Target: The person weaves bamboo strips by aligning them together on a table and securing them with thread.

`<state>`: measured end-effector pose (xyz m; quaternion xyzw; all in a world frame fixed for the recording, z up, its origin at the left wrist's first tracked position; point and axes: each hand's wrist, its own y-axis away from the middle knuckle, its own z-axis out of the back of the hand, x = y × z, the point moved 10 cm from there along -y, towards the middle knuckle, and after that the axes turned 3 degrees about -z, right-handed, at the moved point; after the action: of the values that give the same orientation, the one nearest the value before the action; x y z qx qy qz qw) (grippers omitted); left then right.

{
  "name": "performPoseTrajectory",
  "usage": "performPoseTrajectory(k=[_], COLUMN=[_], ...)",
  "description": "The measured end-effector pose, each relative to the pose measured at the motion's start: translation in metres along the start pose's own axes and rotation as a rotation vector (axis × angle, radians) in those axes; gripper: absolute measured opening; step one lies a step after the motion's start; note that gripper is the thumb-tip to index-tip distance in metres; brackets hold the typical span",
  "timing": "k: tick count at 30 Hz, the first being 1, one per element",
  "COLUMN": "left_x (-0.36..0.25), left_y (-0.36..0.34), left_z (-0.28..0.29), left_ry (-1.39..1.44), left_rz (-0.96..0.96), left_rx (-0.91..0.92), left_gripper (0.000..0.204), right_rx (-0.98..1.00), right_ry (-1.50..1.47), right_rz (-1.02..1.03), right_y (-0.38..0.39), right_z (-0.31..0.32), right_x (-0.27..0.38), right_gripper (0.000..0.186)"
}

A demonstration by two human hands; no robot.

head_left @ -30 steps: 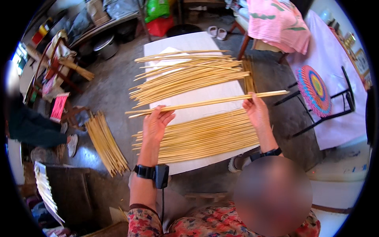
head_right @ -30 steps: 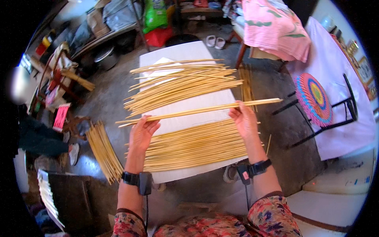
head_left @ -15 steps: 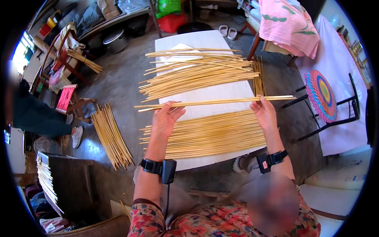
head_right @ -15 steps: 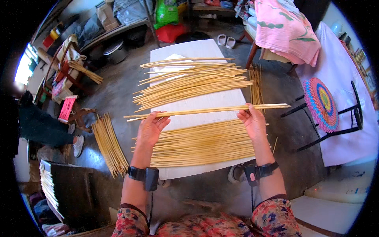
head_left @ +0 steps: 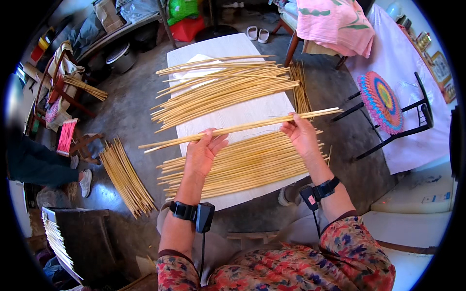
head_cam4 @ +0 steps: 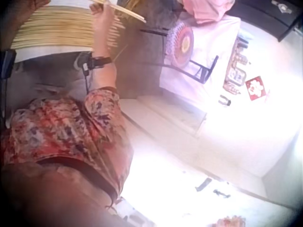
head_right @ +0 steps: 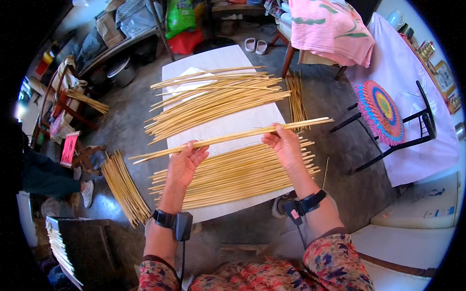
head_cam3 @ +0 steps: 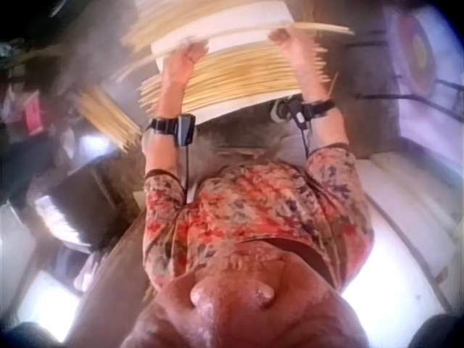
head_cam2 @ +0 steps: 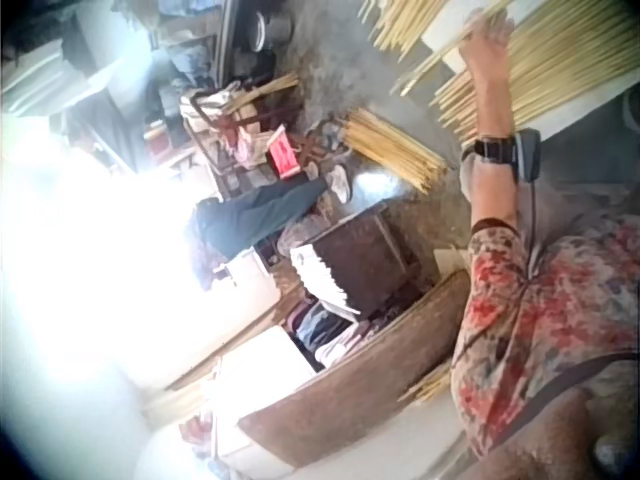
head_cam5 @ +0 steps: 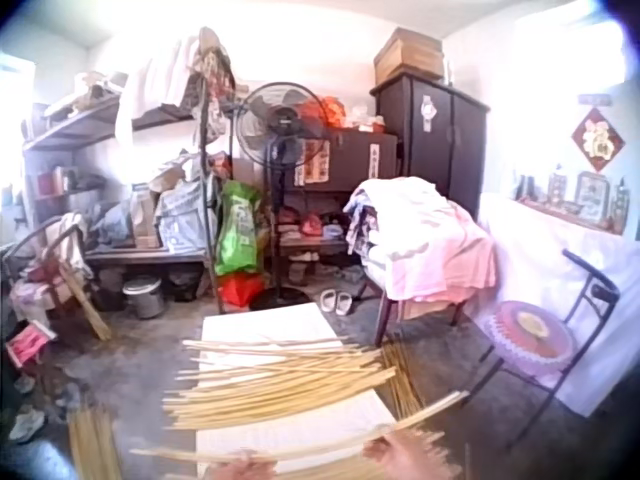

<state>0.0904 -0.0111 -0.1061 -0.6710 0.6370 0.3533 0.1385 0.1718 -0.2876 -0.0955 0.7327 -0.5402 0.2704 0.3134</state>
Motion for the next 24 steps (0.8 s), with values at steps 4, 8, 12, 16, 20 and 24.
performPoseTrajectory(k=[4, 8, 12, 16, 20, 24], left_x=[0.009, 0.013, 0.008, 0.006, 0.004, 0.008], left_y=[0.001, 0.002, -0.001, -0.002, -0.004, -0.007], left_z=[-0.005, -0.011, -0.009, -0.01, -0.008, -0.006], left_ry=[0.016, -0.007, -0.048, -0.036, -0.014, -0.024], left_rz=[0.001, -0.018, -0.039, -0.048, -0.045, -0.028], left_rx=[-0.029, -0.031, -0.064, -0.091, -0.08, -0.065], left_gripper=[0.015, 0.014, 0.012, 0.011, 0.011, 0.013], right_rx=[0.029, 0.047, 0.026, -0.031, 0.111, 0.264], right_ry=[-0.016, -0.051, -0.084, 0.02, 0.579, 1.211], right_rz=[-0.018, -0.046, -0.087, -0.201, -0.375, 0.203], right_y=[0.003, 0.003, 0.004, 0.008, 0.013, 0.026], right_z=[-0.012, -0.014, -0.016, -0.022, -0.033, -0.095], right_x=[-0.01, -0.021, -0.026, -0.021, -0.031, -0.008], right_gripper=[0.021, 0.021, 0.021, 0.024, 0.024, 0.012])
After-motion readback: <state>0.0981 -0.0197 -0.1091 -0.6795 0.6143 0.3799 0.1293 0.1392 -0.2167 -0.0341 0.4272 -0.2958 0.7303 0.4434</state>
